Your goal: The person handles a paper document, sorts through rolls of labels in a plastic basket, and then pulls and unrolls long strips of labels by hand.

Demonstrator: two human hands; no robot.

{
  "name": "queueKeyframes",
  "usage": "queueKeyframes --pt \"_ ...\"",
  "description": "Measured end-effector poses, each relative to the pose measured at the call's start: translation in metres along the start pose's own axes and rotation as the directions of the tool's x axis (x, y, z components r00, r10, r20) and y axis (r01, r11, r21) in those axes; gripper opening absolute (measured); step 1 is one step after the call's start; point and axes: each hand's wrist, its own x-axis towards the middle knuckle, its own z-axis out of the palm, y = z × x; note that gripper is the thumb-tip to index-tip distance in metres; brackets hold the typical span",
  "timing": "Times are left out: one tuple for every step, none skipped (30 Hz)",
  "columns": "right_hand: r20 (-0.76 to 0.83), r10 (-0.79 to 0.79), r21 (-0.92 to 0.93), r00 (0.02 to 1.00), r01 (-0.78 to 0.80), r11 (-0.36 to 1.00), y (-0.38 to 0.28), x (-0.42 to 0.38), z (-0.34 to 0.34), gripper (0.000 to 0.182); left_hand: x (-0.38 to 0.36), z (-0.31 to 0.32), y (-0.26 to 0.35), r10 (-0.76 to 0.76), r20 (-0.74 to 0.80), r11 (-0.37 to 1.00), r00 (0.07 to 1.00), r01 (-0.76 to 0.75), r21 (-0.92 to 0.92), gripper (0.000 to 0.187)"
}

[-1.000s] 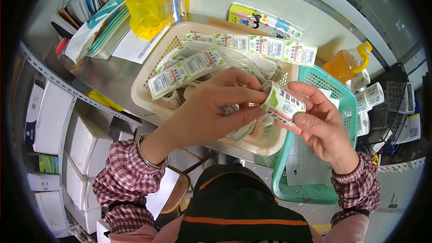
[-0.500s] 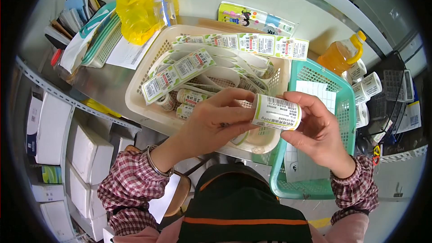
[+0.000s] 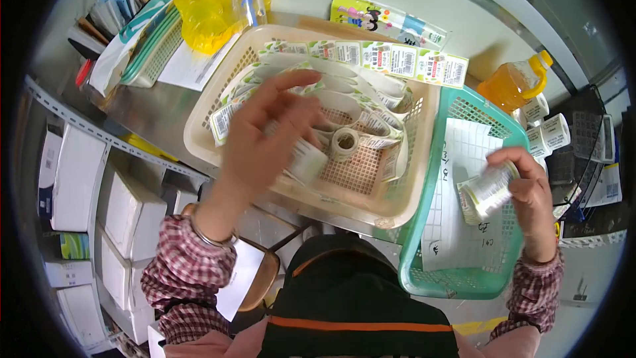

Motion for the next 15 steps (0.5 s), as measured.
queueKeyframes --pt "0.086 0.128 -0.178 0.988 -0.111 0.978 0.000 0.000 -0.018 0.041 0.006 -0.012 -0.002 0.010 0.001 0.999 1.000 -0.010 0.042 0.022" --pt "0.178 0.207 -0.370 0.962 -0.130 0.920 0.005 0.001 -0.029 0.037 0.008 -0.018 -0.002 -0.022 0.086 0.975 0.996 0.003 0.223 0.020" --pt "0.248 0.297 -0.547 0.922 -0.119 0.829 0.008 0.001 -0.034 0.035 0.012 -0.019 -0.005 -0.030 0.084 0.974 0.996 0.011 0.226 0.020" --pt "0.253 0.299 -0.544 0.920 -0.121 0.830 0.009 0.002 -0.032 0.035 0.017 -0.018 -0.008 0.046 0.269 0.888 0.962 -0.162 0.430 0.019" --pt "0.275 0.391 -0.684 0.878 -0.107 0.721 0.009 0.004 -0.028 0.034 0.021 -0.016 -0.011 0.075 0.456 0.741 0.887 -0.356 0.570 0.018" --pt "0.277 0.482 -0.803 0.831 -0.075 0.591 0.009 0.005 -0.025 0.034 0.024 -0.009 -0.014 0.146 0.536 0.690 0.831 -0.474 0.547 0.017" --pt "0.277 0.485 -0.804 0.829 -0.076 0.589 0.012 0.005 -0.021 0.034 0.025 -0.002 -0.016 0.144 0.535 0.693 0.832 -0.471 0.546 0.017" --pt "0.241 0.250 -0.800 0.938 0.046 0.598 0.019 0.003 -0.015 0.033 0.024 0.004 -0.019 0.104 0.583 0.548 0.806 -0.535 0.643 0.016" --pt "0.200 -0.004 -0.800 0.980 0.166 0.576 0.023 0.002 -0.008 0.032 0.024 0.011 -0.020 0.053 0.624 0.384 0.780 -0.593 0.708 0.015" --pt "0.192 -0.008 -0.802 0.981 0.161 0.576 0.018 0.003 -0.002 0.030 0.024 0.018 -0.020 0.050 0.626 0.386 0.779 -0.593 0.707 0.015" --pt "0.191 -0.007 -0.800 0.982 0.160 0.578 0.014 0.004 0.002 0.030 0.026 0.026 -0.020 -0.019 0.642 0.276 0.766 -0.613 0.740 0.014" --pt "0.228 0.003 -0.742 0.974 0.172 0.648 0.011 0.006 0.005 0.030 0.028 0.029 -0.019 -0.091 0.649 0.159 0.755 -0.633 0.758 0.014" --pt "0.267 0.008 -0.675 0.964 0.181 0.715 0.010 0.007 0.007 0.031 0.032 0.027 -0.018 -0.096 0.650 0.155 0.754 -0.634 0.758 0.014" --pt "0.266 0.004 -0.669 0.964 0.182 0.721 0.011 0.008 0.010 0.031 0.039 0.023 -0.015 -0.052 0.655 0.330 0.754 -0.606 0.724 0.015" --pt "0.288 -0.055 -0.648 0.956 0.236 0.724 0.011 0.009 0.012 0.034 0.044 0.018 -0.012 -0.008 0.653 0.493 0.757 -0.565 0.661 0.016"
